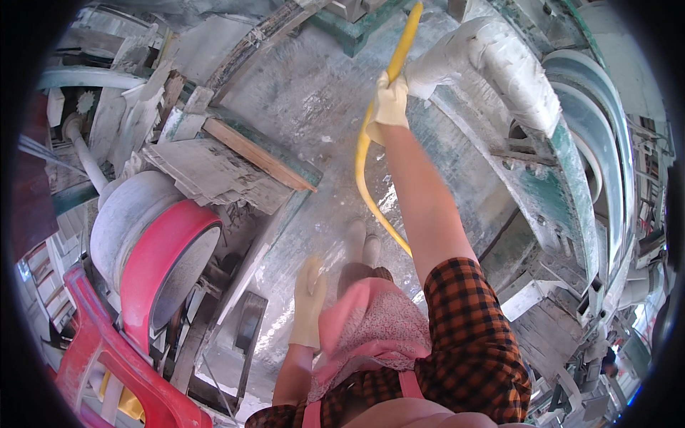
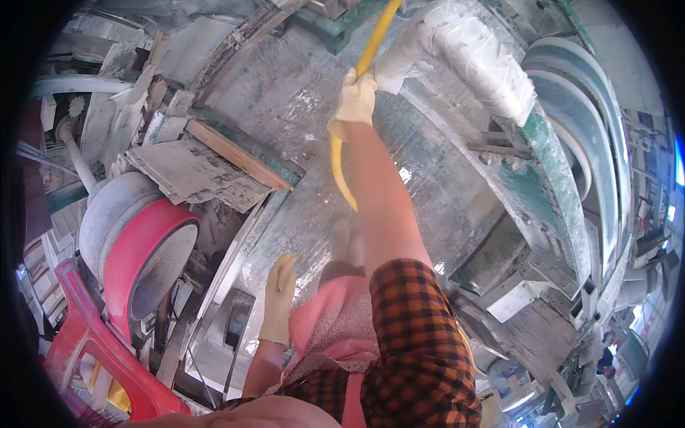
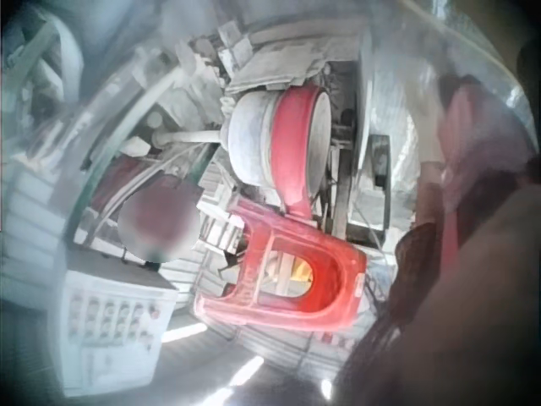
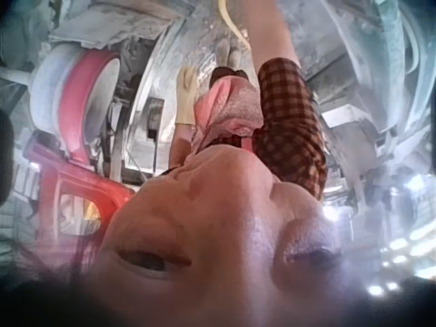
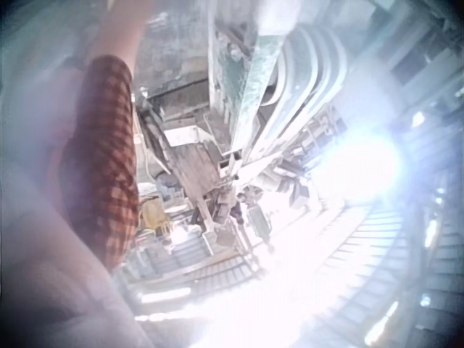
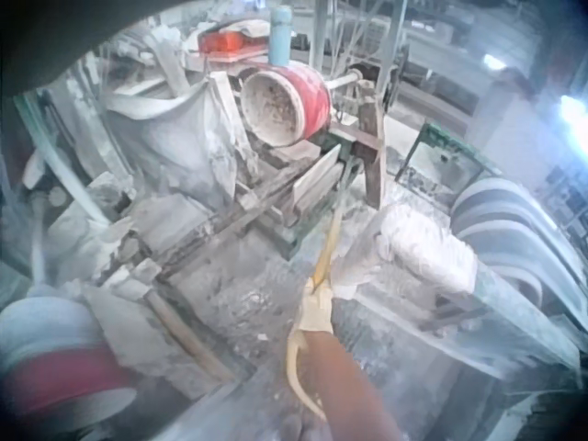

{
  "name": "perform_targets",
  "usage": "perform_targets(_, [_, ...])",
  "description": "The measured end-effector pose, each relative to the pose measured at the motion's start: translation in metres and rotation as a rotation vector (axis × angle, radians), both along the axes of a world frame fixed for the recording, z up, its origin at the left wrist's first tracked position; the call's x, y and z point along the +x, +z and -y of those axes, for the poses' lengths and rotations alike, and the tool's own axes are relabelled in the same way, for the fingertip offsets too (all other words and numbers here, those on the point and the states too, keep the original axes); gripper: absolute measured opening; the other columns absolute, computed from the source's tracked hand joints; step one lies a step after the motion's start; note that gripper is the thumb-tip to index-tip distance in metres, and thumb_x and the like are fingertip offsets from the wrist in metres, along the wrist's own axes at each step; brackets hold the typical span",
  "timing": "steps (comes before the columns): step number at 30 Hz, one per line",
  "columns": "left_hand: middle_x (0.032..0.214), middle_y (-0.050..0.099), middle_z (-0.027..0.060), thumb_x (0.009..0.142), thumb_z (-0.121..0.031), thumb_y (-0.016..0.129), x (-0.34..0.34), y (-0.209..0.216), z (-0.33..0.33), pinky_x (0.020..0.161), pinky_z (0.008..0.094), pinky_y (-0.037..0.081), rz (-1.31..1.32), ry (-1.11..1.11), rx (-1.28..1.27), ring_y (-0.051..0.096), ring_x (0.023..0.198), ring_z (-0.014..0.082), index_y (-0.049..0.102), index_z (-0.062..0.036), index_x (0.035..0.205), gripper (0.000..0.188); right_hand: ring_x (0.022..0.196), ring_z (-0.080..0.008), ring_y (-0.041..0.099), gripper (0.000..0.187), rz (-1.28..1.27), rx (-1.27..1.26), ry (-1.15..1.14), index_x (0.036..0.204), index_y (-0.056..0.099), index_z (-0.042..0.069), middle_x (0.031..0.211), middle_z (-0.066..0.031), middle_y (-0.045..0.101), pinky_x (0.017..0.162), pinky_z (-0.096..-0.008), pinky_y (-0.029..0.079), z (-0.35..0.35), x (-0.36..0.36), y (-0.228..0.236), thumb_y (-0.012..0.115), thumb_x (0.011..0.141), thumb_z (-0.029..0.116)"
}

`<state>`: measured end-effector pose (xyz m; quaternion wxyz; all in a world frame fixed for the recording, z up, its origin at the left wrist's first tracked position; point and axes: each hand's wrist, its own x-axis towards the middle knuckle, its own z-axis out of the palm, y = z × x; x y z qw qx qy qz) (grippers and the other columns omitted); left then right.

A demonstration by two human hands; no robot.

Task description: The person uses a yellow hose to spray water on a dusty concrete floor in a workshop, moving the nozzle back and forth to rinse away white powder. They then lift and reposition a large rectangular board on the floor to clean underneath it.

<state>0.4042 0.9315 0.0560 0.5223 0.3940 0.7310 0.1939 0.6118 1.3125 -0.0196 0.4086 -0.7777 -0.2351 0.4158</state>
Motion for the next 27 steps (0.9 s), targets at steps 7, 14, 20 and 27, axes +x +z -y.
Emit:
perform_targets(7, [0.134,0.064,0.015,0.099,-0.013,0.055,-0.004,0.034,-0.003,0.111,0.0367,0.041,0.059,0.214,0.01,0.057,0.129,0.0255,0.06,0.0036,0.131,0.036,0.123,-0.0371,0.06,0.057,0.339,-0.156,0.852,0.13,0.063,0.005,0.131,-0.0224,0.064,0.104,-0.0449,0.046,0.14,0.051,-0.033,0.063,0.093,0.049])
perform_targets(14, [0.12,0.067,0.0149,0.108,-0.022,0.047,0.009,0.145,-0.088,0.105,0.0326,0.045,0.372,0.045,0.125,0.064,0.114,0.0211,0.061,0.0061,0.127,0.037,0.087,-0.0305,0.074,0.033,0.36,-0.962,0.838,0.096,0.079,0.007,0.093,-0.013,0.077,0.078,-0.045,0.057,0.473,0.199,0.101,0.055,0.089,0.028])
perform_targets(20, [0.113,0.07,0.0162,0.107,-0.021,0.048,0.074,0.192,-0.161,0.103,0.0331,0.049,0.456,-0.337,0.253,0.065,0.112,0.0212,0.061,0.0063,0.124,0.035,0.092,-0.0239,0.073,0.03,0.14,-0.944,0.197,0.109,0.076,0.009,0.104,-0.013,0.075,0.078,-0.0381,0.057,0.674,0.223,0.136,0.061,0.09,0.027])
perform_targets(27, [0.107,0.071,0.0164,0.104,-0.027,0.051,0.203,0.224,-0.185,0.098,0.035,0.052,0.354,-0.855,0.357,0.068,0.102,0.0235,0.065,0.006,0.117,0.038,0.111,-0.0381,0.067,0.037,-0.019,-0.868,-0.867,0.112,0.074,0.011,0.122,-0.0192,0.068,0.091,-0.0487,0.053,0.76,0.062,0.114,0.058,0.087,0.032])
